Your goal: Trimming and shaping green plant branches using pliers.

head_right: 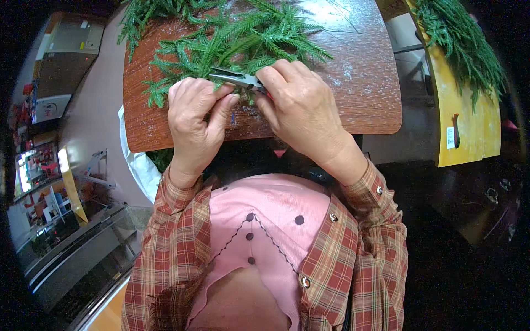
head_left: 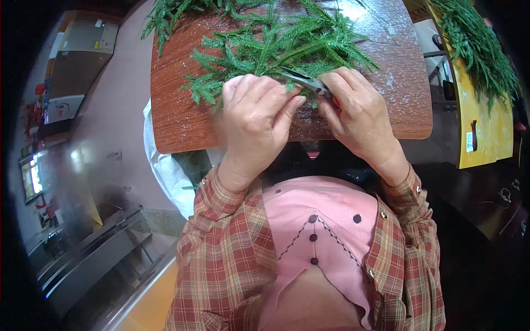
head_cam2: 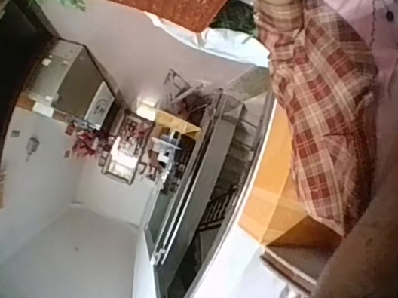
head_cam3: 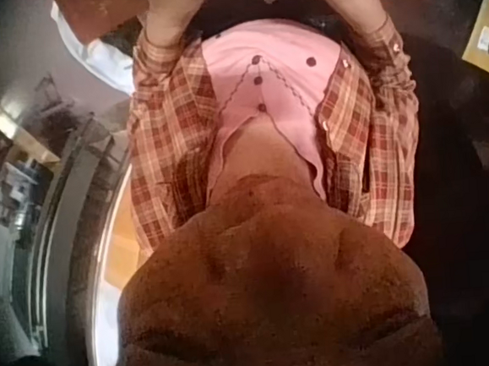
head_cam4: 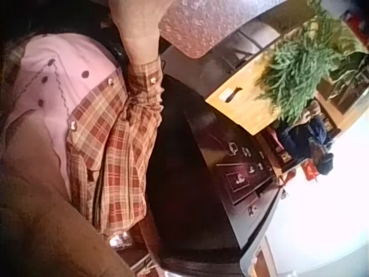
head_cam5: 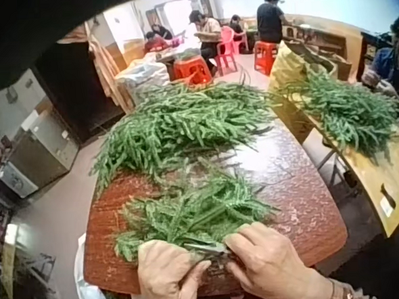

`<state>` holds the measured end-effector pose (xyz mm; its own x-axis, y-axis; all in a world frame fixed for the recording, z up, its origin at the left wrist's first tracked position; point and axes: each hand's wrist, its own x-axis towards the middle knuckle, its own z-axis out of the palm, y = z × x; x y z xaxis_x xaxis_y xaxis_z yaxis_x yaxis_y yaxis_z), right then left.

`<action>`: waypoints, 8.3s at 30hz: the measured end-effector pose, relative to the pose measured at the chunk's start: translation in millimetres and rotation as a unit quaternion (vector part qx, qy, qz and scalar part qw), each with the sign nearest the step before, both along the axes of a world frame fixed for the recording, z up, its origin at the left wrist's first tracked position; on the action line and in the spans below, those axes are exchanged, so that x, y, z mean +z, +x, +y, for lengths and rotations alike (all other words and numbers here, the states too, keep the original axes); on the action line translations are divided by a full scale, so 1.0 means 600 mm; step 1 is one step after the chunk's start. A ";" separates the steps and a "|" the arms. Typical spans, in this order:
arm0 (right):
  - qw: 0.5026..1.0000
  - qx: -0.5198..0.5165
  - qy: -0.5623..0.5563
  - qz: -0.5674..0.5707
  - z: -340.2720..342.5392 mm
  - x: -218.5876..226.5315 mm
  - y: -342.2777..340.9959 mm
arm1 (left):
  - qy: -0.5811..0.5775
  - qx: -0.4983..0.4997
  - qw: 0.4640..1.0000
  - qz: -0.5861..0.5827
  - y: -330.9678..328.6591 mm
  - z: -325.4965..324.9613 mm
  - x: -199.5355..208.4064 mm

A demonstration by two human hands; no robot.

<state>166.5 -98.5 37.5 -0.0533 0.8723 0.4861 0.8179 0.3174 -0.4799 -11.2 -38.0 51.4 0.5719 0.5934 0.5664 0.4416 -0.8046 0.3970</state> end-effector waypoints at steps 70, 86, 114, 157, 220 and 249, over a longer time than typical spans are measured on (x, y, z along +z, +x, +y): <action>0.876 -0.411 -0.116 -0.224 -0.141 -0.143 0.446 | -0.414 -0.113 0.720 -0.545 -0.107 0.034 0.037; 0.951 -0.234 0.057 0.193 -0.077 0.003 0.262 | -0.345 0.320 0.726 -0.502 -0.367 0.010 0.006; 0.989 -0.055 -0.011 0.135 -0.037 0.044 0.090 | -0.294 0.208 0.886 -0.293 -0.182 0.058 -0.008; 0.995 0.081 0.051 0.039 0.019 0.006 -0.020 | -0.065 -0.007 0.996 -0.057 -0.022 -0.019 0.050; 0.997 0.047 0.030 0.062 0.028 0.024 -0.017 | -0.109 -0.030 0.988 -0.108 -0.013 0.012 0.051; 0.973 0.129 0.035 0.190 0.033 0.046 -0.004 | -0.049 -0.017 0.993 -0.107 -0.010 -0.009 0.071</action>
